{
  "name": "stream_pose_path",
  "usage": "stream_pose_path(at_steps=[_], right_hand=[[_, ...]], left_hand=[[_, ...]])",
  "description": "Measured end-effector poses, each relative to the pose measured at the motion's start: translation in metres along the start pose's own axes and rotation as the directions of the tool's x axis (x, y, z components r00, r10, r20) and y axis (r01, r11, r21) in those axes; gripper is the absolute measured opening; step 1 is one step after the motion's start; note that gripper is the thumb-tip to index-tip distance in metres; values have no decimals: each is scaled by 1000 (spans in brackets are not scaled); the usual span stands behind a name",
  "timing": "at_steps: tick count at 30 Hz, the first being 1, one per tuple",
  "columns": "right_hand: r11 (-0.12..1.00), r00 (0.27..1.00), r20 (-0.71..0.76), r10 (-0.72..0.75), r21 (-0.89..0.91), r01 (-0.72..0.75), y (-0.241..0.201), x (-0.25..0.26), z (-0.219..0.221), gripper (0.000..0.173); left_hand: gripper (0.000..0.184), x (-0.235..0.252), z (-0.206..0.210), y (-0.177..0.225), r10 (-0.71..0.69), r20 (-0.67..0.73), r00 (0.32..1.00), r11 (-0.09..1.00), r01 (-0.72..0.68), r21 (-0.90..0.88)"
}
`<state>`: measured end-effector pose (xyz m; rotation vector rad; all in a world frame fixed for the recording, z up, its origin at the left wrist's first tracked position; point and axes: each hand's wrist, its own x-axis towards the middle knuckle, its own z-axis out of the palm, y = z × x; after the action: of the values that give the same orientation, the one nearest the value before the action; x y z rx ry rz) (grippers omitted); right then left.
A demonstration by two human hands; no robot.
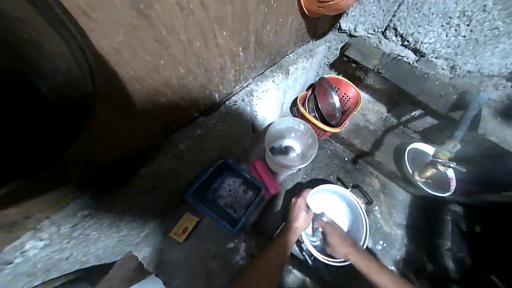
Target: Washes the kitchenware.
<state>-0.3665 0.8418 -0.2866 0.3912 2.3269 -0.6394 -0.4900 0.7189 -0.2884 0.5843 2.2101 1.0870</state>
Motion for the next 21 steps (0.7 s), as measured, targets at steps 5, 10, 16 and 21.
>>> stream_pose_path(at_steps=[5, 10, 16, 21], right_hand=[[958, 914, -287, 286, 99, -269, -5, 35, -41, 46], [997, 1000, 0, -13, -73, 13, -31, 3, -3, 47], [970, 929, -323, 178, -98, -221, 1, 30, -41, 43], [991, 990, -136, -32, 127, 49, -32, 19, 10, 53]], left_hand=[[57, 2, -1, 9, -29, -6, 1000, 999, 29, 45], [52, 2, -1, -8, 35, -51, 998, 999, -35, 9], [54, 4, -4, 7, -17, 32, 999, 996, 14, 88], [49, 4, -4, 7, -9, 8, 1000, 996, 8, 90]])
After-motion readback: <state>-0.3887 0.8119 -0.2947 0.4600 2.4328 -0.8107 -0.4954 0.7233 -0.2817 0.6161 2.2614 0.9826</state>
